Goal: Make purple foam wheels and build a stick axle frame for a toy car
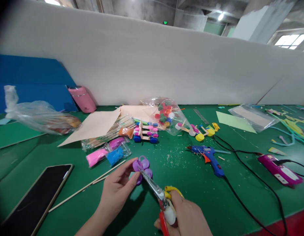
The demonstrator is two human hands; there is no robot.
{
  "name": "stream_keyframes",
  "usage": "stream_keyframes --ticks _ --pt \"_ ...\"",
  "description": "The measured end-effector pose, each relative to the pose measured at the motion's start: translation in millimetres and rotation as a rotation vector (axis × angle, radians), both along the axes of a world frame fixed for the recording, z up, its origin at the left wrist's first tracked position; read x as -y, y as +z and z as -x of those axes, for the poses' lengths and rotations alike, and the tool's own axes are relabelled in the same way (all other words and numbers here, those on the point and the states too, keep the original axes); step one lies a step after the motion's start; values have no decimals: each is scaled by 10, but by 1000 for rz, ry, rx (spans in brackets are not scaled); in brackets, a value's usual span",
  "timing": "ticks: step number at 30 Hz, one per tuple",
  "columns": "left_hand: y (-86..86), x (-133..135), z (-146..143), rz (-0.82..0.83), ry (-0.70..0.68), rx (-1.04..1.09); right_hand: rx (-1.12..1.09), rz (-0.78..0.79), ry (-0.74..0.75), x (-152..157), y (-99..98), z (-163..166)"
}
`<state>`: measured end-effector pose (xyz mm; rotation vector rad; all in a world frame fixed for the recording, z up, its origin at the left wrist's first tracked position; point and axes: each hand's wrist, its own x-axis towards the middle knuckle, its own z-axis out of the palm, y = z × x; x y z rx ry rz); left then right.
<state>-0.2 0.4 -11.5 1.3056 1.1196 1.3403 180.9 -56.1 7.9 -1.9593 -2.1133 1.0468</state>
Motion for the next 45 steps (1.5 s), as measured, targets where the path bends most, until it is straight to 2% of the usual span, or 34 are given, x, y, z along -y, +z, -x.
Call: stream_keyframes --ticks 4,10,19,24,29,33,36,41,45 --pt "-41 2 23 -134 27 -201 6 -23 2 19 -23 -8" --pt "-53 9 23 -231 84 -349 44 17 25 2 -24 1" --pt "-14 -8 22 -220 111 -317 8 -88 23 28 -2 -19" --pt "-25 23 8 -196 129 -318 20 -61 31 4 -14 -19" --pt "3 24 -16 -127 94 -166 19 -16 28 -16 4 -11" --pt "99 10 -24 83 4 139 17 -31 27 -4 14 -26" --pt "141 3 -18 191 -97 273 11 -66 38 7 1 -51" --pt "147 5 -12 198 -28 297 26 -77 27 12 11 -72" --pt "157 5 -10 151 -57 250 32 -95 42 27 7 -89"
